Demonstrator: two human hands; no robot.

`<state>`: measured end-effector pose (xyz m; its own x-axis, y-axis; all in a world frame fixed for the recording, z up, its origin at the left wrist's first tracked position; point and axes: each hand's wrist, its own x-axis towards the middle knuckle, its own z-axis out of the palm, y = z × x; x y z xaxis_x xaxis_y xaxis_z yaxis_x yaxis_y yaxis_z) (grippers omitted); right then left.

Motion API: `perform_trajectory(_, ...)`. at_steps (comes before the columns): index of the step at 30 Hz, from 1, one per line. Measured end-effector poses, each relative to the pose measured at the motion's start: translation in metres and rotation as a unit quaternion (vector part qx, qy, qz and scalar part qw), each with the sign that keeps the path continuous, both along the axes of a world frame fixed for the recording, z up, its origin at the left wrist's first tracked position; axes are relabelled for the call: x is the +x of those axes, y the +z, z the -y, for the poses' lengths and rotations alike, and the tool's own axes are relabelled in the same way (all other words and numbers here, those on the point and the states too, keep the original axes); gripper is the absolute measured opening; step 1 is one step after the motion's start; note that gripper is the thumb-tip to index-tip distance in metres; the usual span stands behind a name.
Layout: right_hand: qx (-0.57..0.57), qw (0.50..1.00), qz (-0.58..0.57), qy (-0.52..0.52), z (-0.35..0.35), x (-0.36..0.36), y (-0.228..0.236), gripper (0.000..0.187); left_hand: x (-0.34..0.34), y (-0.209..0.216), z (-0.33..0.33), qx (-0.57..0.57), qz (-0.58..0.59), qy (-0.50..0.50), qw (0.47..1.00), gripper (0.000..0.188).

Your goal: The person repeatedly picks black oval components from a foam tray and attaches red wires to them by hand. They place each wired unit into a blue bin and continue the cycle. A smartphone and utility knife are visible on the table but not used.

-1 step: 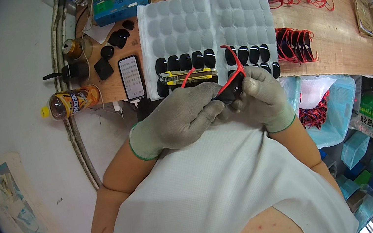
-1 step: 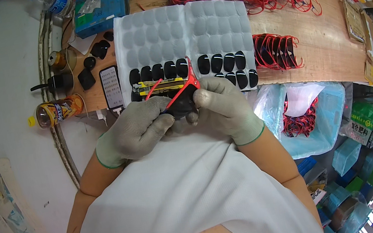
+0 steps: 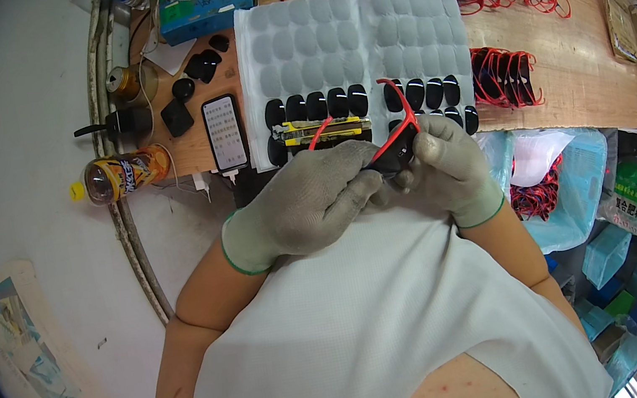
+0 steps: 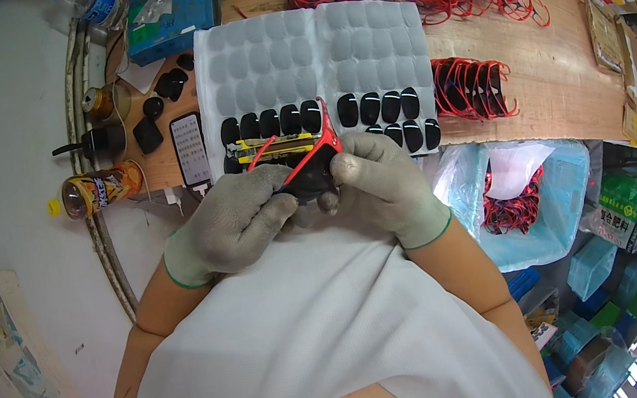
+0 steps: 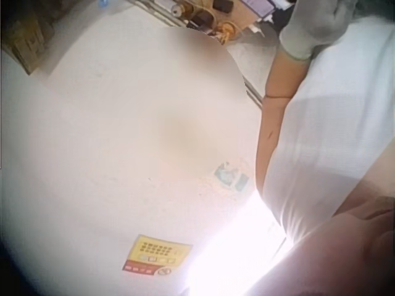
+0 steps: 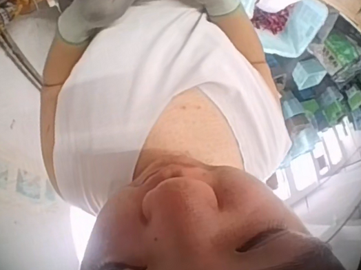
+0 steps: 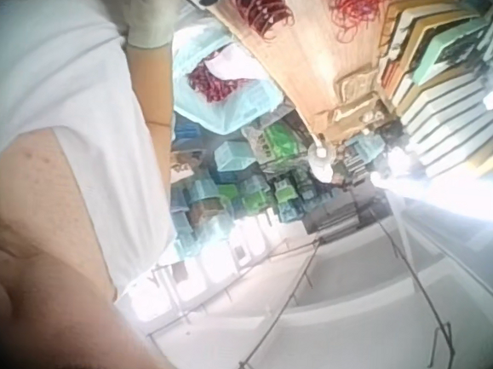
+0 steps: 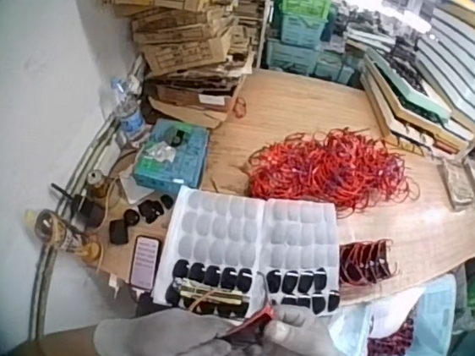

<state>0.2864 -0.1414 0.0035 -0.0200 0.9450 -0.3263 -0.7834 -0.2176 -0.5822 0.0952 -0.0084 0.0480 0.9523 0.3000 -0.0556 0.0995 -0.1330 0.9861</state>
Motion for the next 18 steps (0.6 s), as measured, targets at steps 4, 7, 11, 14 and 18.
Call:
perform_trajectory(4, -0.051, 0.998, 0.043, -0.01, 0.003, -0.001, 0.003, 0.033, 0.003, -0.013, 0.008, 0.071, -0.007, 0.039, 0.997, 0.018)
perform_trajectory(7, -0.081, 0.995, 0.065, 0.0, 0.002, 0.002, 0.011, 0.03, 0.007, -0.011, 0.014, 0.086, -0.022, 0.047, 0.995, 0.015)
perform_trajectory(11, -0.078, 0.993, 0.09, 0.008, 0.011, 0.008, 0.007, 0.027, 0.01, -0.015, 0.019, 0.129, 0.016, 0.053, 0.99, 0.014)
perform_trajectory(14, -0.09, 0.988, 0.123, -0.021, 0.015, 0.0, 0.019, 0.027, 0.01, -0.015, 0.02, 0.127, -0.004, 0.046, 0.991, 0.014)
perform_trajectory(18, -0.071, 0.99, 0.116, -0.039, 0.017, -0.004, 0.033, 0.028, 0.013, -0.007, 0.021, 0.114, 0.013, 0.066, 0.991, 0.012)
